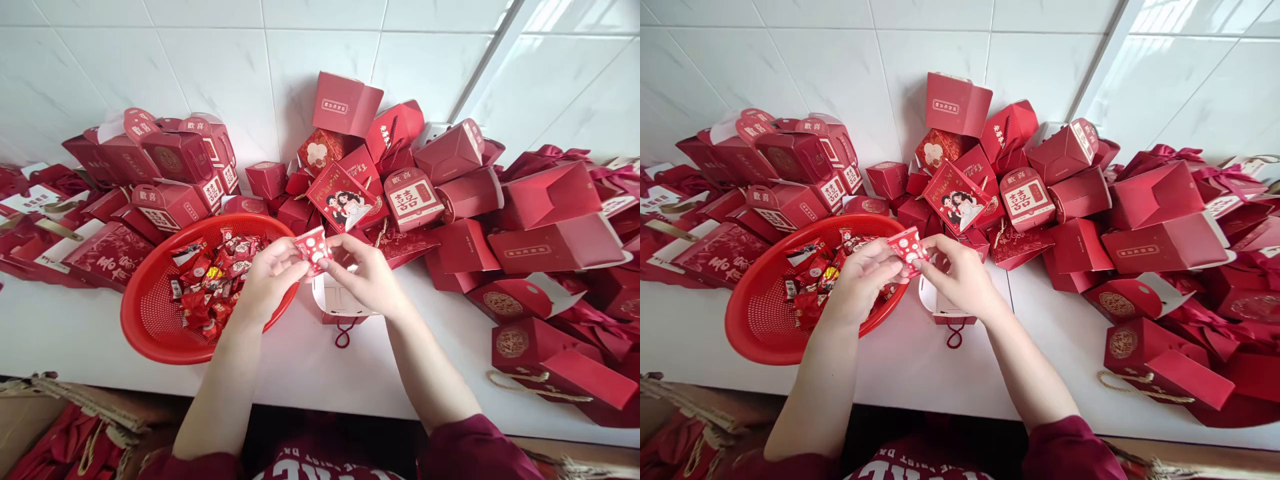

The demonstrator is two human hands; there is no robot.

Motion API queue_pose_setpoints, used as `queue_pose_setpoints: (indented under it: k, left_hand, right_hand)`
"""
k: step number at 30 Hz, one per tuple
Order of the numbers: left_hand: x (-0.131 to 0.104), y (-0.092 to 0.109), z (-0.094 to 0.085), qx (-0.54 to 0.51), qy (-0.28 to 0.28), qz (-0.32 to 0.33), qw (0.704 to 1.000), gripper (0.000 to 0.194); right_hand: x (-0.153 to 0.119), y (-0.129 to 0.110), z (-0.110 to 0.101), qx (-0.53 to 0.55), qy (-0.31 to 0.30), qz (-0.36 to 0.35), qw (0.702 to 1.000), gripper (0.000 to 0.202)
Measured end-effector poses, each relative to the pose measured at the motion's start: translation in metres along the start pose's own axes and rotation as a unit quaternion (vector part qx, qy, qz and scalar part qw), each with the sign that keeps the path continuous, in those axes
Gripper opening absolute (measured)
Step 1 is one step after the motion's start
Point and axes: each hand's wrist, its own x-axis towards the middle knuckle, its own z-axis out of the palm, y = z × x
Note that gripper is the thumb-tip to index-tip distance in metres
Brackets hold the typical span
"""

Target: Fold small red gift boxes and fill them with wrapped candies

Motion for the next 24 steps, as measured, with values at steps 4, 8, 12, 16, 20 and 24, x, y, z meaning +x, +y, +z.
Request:
queue_pose_setpoints:
  k: [4,8,12,16,20,24]
  left_hand:
    - [0.019,-0.007,0.026,-0.032,-0.005,0.020,0.999,0.028]
    - [0.031,-0.030,0.049,-0.063,0.049,0.030,0.996,0.029]
    - [0.034,-0.053,0.053,-0.073,0.042,0.030,0.996,0.032]
    - [0.031,-0.066,0.045,-0.062,0.031,0.027,0.997,0.033]
    - [0.029,-0.071,0.040,-0.068,0.064,0.001,0.996,0.034]
    - [0.031,-0.072,0.039,-0.102,0.075,-0.041,0.991,0.033]
  right_hand:
    - [0.002,0.005,-0.024,0.074,0.033,0.032,0.996,0.023]
    - [0.001,0.010,-0.040,0.170,0.032,0.065,0.983,0.028]
    - [0.002,0.020,-0.049,0.171,0.020,0.093,0.981,0.031]
    - [0.004,0.029,-0.052,0.156,0.000,0.112,0.981,0.036]
    - [0.005,0.031,-0.050,0.132,-0.014,0.118,0.984,0.036]
    - [0.004,0.029,-0.051,0.105,-0.031,0.116,0.987,0.033]
